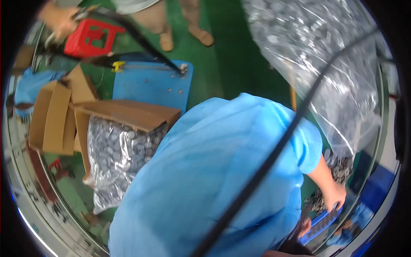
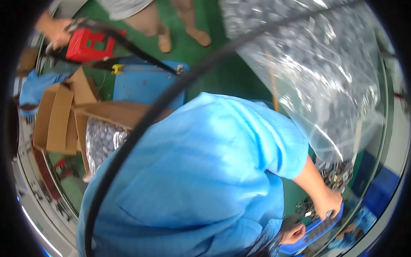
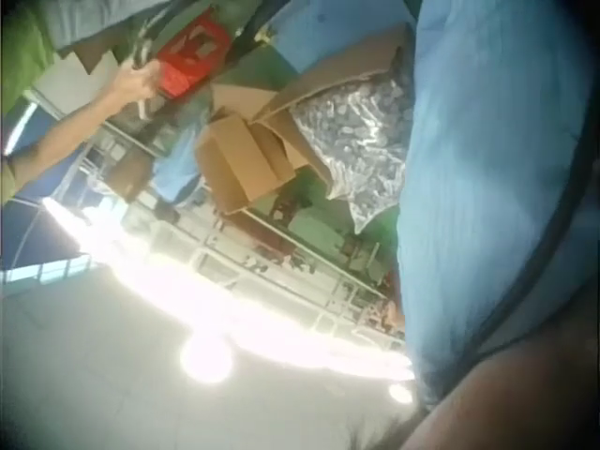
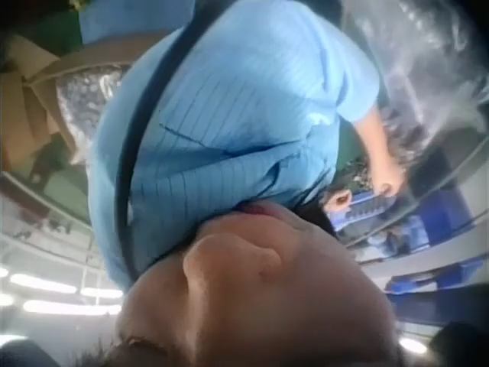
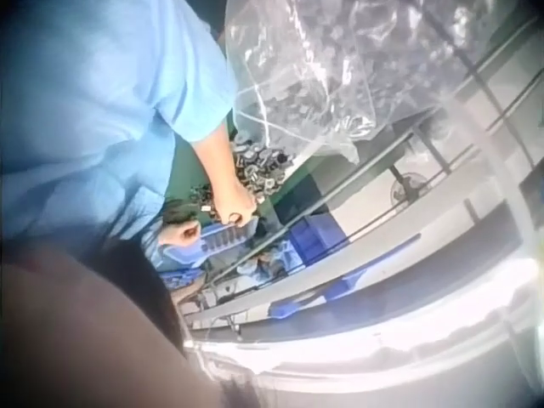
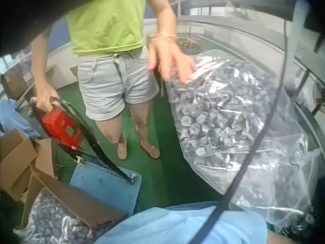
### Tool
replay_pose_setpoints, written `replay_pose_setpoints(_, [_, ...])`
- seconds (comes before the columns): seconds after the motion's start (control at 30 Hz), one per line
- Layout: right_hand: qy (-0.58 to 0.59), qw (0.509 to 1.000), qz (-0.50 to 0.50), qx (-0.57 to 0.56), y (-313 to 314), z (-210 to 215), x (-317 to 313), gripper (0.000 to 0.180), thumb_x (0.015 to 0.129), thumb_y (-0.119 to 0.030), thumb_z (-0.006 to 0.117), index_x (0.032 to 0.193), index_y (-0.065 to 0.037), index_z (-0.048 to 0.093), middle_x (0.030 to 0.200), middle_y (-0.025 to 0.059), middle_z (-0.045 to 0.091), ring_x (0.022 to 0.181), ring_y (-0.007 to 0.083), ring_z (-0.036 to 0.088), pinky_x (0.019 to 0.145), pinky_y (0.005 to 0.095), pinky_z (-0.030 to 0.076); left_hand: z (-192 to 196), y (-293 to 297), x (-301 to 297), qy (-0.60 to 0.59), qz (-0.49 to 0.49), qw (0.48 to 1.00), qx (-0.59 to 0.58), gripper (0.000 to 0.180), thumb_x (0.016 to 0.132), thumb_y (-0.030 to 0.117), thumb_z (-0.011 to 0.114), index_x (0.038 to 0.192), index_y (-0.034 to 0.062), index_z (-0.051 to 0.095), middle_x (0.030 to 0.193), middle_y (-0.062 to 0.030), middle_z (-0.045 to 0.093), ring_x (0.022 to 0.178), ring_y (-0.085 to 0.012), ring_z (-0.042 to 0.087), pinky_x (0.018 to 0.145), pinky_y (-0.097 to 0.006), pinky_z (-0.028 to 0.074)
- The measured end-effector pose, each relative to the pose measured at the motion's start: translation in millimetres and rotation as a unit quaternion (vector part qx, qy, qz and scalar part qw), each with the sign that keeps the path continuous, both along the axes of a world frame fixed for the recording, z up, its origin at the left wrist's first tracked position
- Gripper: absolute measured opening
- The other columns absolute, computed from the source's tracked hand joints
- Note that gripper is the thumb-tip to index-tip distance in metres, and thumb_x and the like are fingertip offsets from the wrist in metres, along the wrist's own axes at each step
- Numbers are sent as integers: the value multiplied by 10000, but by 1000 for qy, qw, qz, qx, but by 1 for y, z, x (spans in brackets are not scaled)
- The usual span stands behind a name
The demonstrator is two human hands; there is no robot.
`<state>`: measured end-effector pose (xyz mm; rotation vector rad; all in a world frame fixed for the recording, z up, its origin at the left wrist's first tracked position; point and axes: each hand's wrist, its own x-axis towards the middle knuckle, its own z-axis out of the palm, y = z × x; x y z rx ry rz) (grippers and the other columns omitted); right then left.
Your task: The person assembles small metal contacts into a plastic housing by hand, taking the parts from a plastic tray at a factory workbench.
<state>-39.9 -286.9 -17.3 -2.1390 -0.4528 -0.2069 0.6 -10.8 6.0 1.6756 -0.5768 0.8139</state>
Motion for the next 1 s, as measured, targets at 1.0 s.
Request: replay_pose_setpoints(1.0, [-32, 990, 58, 125, 151, 54, -28, 116, 780, -68, 686, 828, -3, 603, 812, 55, 603, 691, 121, 603, 608, 236, 506, 26, 52, -69, 397, -252, 882, -4, 371, 759, -42, 682, 1100, -45, 535, 981, -103, 626, 819, -112, 615, 745, -241, 527])
